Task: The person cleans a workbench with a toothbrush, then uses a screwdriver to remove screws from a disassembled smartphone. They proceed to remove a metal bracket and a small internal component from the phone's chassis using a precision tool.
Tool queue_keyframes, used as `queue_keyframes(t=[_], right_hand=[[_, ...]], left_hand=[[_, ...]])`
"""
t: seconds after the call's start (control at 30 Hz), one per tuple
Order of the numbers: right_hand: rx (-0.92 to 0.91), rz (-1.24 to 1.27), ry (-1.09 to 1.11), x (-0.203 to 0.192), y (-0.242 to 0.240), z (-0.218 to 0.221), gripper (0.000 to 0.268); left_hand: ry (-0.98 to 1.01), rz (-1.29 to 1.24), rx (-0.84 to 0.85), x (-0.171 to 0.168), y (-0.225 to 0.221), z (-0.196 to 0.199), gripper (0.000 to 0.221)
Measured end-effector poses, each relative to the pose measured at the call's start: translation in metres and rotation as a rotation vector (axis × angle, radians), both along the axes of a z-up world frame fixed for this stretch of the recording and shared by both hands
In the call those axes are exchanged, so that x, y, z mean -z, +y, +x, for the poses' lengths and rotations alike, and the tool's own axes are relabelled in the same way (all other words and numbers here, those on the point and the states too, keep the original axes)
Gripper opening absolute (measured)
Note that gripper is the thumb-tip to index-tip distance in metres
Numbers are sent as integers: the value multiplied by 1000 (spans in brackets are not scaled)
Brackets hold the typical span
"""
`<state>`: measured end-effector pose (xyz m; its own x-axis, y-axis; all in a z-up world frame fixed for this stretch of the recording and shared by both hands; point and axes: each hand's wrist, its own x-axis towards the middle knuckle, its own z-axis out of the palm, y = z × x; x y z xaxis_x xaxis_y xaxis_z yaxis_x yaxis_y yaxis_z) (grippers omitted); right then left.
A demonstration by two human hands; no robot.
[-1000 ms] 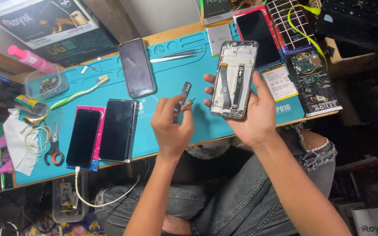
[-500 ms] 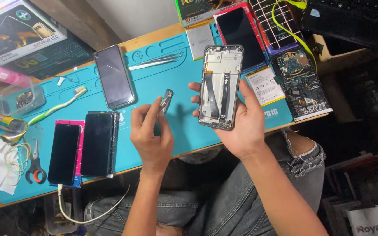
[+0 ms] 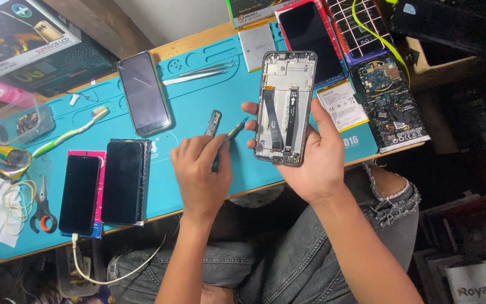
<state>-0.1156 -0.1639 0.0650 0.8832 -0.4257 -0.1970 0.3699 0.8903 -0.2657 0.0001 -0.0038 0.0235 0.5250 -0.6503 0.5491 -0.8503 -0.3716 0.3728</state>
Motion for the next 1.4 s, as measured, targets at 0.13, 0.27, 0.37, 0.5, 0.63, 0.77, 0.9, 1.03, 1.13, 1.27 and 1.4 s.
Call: queue_keyframes(t=[0.13,0.27,0.37,0.5,0.63,0.77,0.9,1.03,1.13,1.27,1.4], right_hand=[[-19,-8,5,-1,0,0,68],[-16,-24,14,-1,0,-1,69],[-16,-31,7,-1,0,0,69],[-11,-17,-2,0,0,0,68],[-19,-28,-1,-1,-1,-1,70],[-3,-19,6,-2,-1,0,68],[3,-15,25,-2,-1,0,69],[1,3,59,-3,0,1,68],[-2,-24,74,-4,-1,0,70],[22,-16,81,-4,-3,1,68],[35,-7,89,-4,-4,1,67]], left_hand=[[-21,38,-4,0,-3,-1,17],[-25,15,0,1,-1,-2,15],[-32,1,1,2,-1,-1,15],[-29,-17,4,1,-2,-2,12],[-29,-52,-5,1,-2,-2,12],[-39,-46,-13,2,-3,-2,10],[45,-38,10,11,0,2,13],[-56,-40,1,6,-1,0,10],[-18,9,23,5,0,-1,11],[-24,-61,19,6,0,1,10],[-88,-65,16,-2,-2,-4,8]])
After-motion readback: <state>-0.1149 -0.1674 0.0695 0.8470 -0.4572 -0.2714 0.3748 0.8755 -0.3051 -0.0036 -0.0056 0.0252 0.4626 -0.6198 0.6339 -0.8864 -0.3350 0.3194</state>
